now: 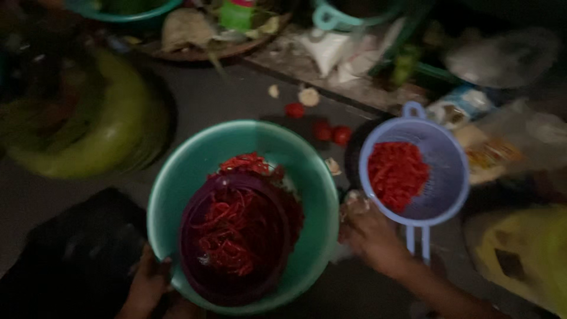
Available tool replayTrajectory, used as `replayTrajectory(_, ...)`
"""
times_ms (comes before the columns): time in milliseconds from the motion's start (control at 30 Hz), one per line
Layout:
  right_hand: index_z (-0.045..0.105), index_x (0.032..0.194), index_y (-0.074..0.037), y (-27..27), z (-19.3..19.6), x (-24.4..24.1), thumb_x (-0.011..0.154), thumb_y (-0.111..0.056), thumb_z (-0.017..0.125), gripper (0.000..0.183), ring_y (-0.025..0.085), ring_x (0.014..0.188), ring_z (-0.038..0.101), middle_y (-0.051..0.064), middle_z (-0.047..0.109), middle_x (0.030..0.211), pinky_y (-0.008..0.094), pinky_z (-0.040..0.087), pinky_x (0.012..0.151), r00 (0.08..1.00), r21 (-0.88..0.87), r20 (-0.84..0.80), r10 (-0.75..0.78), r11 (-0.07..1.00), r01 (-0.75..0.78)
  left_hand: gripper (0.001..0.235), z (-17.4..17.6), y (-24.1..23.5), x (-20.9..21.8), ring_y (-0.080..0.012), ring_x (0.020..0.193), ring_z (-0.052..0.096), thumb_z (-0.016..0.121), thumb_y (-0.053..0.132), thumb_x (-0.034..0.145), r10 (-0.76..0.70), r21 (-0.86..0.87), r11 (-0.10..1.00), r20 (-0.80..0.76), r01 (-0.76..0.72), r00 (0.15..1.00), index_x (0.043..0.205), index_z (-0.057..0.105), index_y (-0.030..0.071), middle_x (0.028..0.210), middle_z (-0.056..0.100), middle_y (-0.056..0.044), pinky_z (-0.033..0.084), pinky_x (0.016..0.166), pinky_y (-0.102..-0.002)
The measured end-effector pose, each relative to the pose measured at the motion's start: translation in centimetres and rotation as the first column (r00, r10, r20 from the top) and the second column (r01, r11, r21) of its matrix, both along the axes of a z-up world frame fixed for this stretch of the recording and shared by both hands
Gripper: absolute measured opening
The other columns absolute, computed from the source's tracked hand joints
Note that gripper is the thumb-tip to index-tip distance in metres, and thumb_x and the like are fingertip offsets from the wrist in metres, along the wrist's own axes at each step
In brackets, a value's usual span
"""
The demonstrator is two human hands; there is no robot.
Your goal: The person removes stems from red chilies by hand in a green basin and transfers them to a purple bowl. Then, the person uses a knife to chop the chilies in a white colander, moving the chopped pieces into the same purple bowl.
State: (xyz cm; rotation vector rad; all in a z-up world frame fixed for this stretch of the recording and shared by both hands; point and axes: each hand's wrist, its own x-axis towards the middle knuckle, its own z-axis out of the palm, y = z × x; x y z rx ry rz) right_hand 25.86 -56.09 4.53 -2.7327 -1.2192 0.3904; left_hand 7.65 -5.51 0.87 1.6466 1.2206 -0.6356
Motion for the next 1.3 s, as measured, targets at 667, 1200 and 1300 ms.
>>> replayTrajectory(667, 0.031, 0.166, -0.009, -14.4, 6.2, -3.7, 0.086, -0.008, 0.073, 0.09, 0.028, 0.113, 0.067, 0.022, 0.065, 0.132, 0.042, 0.055, 0.095, 0.462, 0.342, -0.312, -0.83, 0.355, 0.87, 0.066, -0.4, -2.3, 9.7, -0.0345, 0.114, 0.068, 0.052, 0.034, 0.104, -0.42, 0.211, 0.907, 0.409, 0.364, 0.81, 0.162, 0.023, 0.023, 0.14, 0.058, -0.016, 0.059, 0.089, -0.049)
replayTrajectory(1200, 0.018, 0.167, -0.007, -10.1, 4.1, -5.8, 0.078, -0.024, 0.079, 0.109, 0.038, 0.107, 0.067, 0.028, 0.059, 0.135, 0.05, 0.058, 0.084, 0.631, 0.003, -0.088, -0.771, 0.633, 0.774, 0.057, -0.1, -15.9, -6.5, -0.0343, 0.114, 0.066, 0.05, 0.037, 0.107, -0.724, -0.24, 0.339, 0.551, 0.91, 0.415, 0.158, 0.036, 0.015, 0.139, 0.059, -0.018, 0.057, 0.093, -0.048)
replayTrajectory(1300, 0.025, 0.163, -0.011, -10.8, 5.2, -4.7, 0.077, -0.043, 0.079, 0.107, 0.039, 0.114, 0.067, 0.025, 0.05, 0.149, 0.045, 0.061, 0.085, 0.835, -0.433, 0.185, -0.519, 0.719, 0.543, 0.056, -0.9, -16.8, -6.4, -0.0343, 0.114, 0.066, 0.05, 0.038, 0.108, -0.734, -0.246, 0.337, 0.537, 0.909, 0.417, 0.157, 0.038, 0.014, 0.139, 0.06, -0.018, 0.056, 0.094, -0.047)
